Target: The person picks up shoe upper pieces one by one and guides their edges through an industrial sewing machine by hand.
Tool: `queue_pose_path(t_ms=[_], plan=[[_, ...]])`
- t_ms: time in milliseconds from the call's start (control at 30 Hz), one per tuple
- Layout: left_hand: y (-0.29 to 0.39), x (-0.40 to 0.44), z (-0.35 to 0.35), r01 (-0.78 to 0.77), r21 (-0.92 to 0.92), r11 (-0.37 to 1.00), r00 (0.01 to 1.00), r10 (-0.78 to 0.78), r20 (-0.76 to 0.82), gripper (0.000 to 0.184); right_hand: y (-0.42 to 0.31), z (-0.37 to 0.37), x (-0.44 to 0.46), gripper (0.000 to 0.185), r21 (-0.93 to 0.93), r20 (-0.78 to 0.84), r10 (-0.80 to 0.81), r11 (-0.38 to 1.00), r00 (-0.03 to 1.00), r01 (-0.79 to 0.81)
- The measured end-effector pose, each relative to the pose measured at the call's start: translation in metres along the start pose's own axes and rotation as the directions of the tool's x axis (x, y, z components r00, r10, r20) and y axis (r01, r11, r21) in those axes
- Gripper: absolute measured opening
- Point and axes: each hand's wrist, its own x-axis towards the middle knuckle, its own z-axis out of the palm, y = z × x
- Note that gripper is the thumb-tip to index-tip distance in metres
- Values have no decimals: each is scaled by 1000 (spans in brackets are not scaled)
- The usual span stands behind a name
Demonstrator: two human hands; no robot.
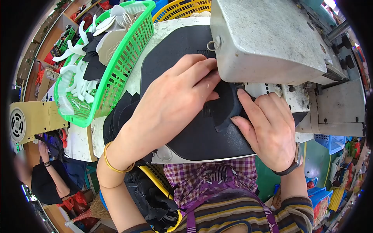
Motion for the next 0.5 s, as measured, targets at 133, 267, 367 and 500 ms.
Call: queue_pose_path(t_ms=[133,267,367,500], plan=[[-4,-2,-2,-18,-19,1000,999,19,36,32,-1,-1,0,52,-7,18,1,1000,1000,-1],[3,-3,-5,1,-37,999,1000,0,29,34,-3,0,0,52,2,19,28,1000,999,-28],[3,-3,-5,-2,-42,999,1000,3,19,35,-5,-1,0,53,-4,44,38,999,998,-38],[-1,-3,-4,-31,-40,999,999,31,16,37,-5,-2,1,55,-19,69,32,999,997,-31]])
